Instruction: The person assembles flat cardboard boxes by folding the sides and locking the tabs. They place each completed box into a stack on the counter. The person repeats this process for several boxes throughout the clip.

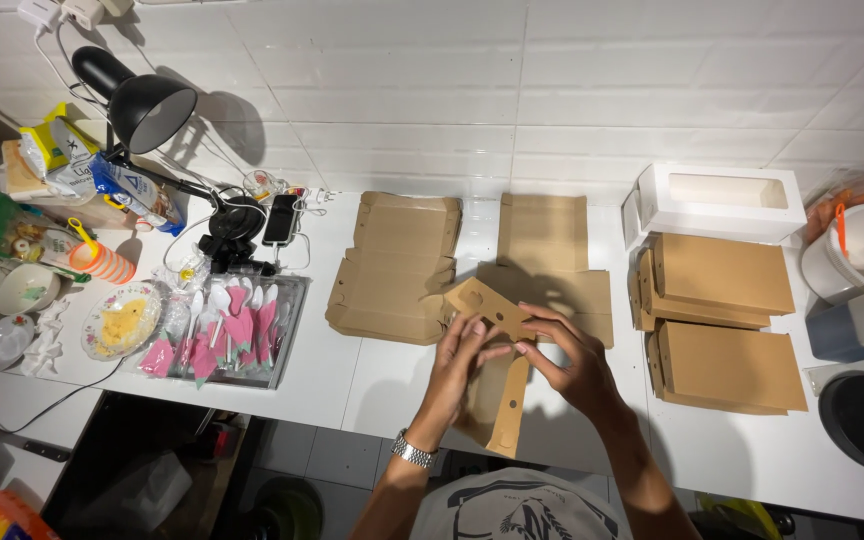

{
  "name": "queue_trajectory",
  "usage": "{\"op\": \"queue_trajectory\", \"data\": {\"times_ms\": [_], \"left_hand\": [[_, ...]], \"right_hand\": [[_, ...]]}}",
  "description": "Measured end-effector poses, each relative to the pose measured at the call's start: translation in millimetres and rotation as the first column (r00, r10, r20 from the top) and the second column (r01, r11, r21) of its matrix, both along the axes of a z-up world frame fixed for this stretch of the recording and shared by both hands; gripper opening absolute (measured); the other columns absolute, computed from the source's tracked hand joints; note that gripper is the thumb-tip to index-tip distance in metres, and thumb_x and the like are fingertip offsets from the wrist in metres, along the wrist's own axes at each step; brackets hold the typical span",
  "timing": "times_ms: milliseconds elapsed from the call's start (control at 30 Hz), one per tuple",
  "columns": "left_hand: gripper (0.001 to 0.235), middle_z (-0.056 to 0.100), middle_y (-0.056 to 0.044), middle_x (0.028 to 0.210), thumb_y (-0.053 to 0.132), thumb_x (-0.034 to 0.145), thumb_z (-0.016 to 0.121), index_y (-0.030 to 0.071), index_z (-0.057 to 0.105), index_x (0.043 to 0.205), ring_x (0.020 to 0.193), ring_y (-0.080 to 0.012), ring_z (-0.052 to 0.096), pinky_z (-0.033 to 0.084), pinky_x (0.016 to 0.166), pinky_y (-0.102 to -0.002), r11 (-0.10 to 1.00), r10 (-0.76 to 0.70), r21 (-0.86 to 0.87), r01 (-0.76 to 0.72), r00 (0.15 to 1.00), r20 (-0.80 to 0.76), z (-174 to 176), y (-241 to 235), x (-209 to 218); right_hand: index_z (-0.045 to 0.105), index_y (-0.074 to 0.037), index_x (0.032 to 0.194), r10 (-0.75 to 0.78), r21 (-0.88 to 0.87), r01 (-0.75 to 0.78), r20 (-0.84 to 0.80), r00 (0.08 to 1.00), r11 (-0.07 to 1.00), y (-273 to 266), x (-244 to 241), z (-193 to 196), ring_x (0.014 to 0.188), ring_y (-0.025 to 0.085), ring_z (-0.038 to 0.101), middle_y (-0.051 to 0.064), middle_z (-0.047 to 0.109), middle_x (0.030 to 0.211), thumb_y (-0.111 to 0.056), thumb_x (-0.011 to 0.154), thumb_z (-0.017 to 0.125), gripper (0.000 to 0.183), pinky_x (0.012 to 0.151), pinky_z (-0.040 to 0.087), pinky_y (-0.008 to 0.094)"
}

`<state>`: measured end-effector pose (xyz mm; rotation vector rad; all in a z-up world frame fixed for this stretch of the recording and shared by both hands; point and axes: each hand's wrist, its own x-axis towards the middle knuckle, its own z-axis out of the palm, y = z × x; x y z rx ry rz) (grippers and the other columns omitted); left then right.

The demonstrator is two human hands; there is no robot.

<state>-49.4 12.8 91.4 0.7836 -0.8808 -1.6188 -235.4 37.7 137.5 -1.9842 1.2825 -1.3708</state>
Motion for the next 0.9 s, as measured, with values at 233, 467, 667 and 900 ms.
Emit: {"op": "queue_trajectory", "data": {"times_ms": [233,467,667,900], "left_hand": [[0.078,0.041,-0.036,0.145,0.021,0.094,0.075,-0.003,0.031,0.154,0.138,-0.0534,0.042,0.043,0.112,-0.058,0.998,0.0,-0.068,0.017,0.969,0.248,35.7,23.9,-7.6],[0.028,0.066,-0.018,0.111,0.021,0.096,0.076,0.001,0.06,0.109,0.116,-0.0358,0.068,0.054,0.097,-0.044,0.998,0.006,-0.059,0.011,0.961,0.276,7.3,14.4,-12.0],[0.01,0.063,-0.003,0.078,0.007,0.094,0.072,0.005,0.064,0.088,0.073,-0.0098,0.062,0.051,0.07,-0.027,0.997,0.073,-0.012,-0.072,0.968,0.241,-25.3,4.9,-10.9],[0.012,0.065,-0.006,0.087,0.005,0.099,0.06,0.009,0.051,0.092,0.077,-0.0154,0.07,0.062,0.068,-0.027,0.987,0.1,0.124,-0.105,0.994,0.048,-18.9,-10.7,12.2]], "right_hand": [[0.077,-0.004,0.095,0.033,0.058,-0.041,0.137,0.99,0.997,-1.8,7.8,1.7,0.095,0.026,0.078,0.01,0.076,0.118,-0.008,0.092,0.074,0.006,0.079,0.066,0.035],[0.071,-0.007,0.091,-0.02,-0.144,0.006,-0.091,0.996,0.99,0.2,16.2,20.3,0.082,0.024,0.079,0.008,0.077,0.103,-0.005,0.096,0.067,0.007,0.07,0.066,0.033],[0.064,-0.002,0.089,-0.083,-0.108,0.08,-0.017,0.996,0.991,-1.2,11.8,11.6,0.075,0.033,0.077,0.015,0.076,0.097,-0.004,0.099,0.063,0.01,0.063,0.064,0.036],[0.063,-0.002,0.129,0.081,0.373,-0.123,0.126,0.989,0.92,-7.2,-16.4,33.6,0.124,0.043,0.064,0.022,0.074,0.123,-0.02,0.109,0.037,0.037,0.105,0.047,0.061]]}}
